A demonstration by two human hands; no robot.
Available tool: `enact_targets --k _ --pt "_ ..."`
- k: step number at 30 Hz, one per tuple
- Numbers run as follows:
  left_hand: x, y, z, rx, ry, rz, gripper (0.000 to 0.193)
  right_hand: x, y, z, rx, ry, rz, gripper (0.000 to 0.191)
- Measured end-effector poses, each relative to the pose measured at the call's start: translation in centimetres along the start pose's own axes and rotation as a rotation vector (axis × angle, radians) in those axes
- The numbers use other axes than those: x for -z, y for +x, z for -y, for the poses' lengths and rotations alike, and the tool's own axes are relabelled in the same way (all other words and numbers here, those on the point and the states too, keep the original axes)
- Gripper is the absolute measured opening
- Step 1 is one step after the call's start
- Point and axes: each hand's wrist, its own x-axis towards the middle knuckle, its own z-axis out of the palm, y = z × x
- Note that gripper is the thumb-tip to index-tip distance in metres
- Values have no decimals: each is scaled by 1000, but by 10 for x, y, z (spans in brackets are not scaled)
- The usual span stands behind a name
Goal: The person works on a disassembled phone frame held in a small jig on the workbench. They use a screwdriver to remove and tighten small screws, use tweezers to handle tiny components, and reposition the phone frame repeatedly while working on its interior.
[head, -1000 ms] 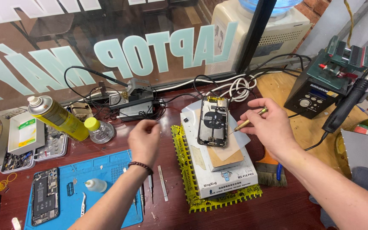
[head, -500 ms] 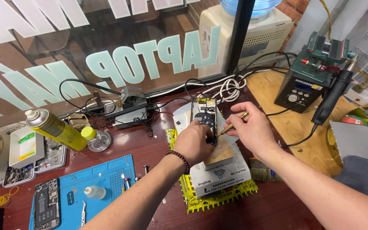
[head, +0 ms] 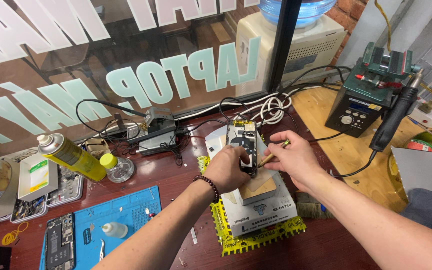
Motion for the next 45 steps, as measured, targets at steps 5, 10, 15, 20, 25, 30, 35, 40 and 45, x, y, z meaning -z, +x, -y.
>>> enact_targets --k 5,10,15,20,25,30,35,40,45 --pt "5 -3 11 -28 2 19 40 3 -3 -6 7 41 -58 29" --pt "5 -6 13 -25 24 30 32 6 -5 -11 44 83 -30 26" --pt "6 -4 13 -2 -4 53 32 12 -4 -19 -92 257 -49 26" --pt "8 -2 13 -12 -14 61 32 12 -4 -23 -139 298 -57 27" --pt "5 -1 14 -17 4 44 29 6 -7 -22 -90 245 -61 27" --pt "4 0 16 -26 -19 37 32 5 -6 -20 -110 225 -64 27" --pt "2 0 18 -11 -72 20 34 7 -3 -23 -116 242 -55 26" --pt "2 0 19 -17 -52 12 34 8 -2 -24 -122 240 -52 25" --pt "2 -2 17 -2 -51 -10 34 8 -3 -23 -131 243 -63 26"
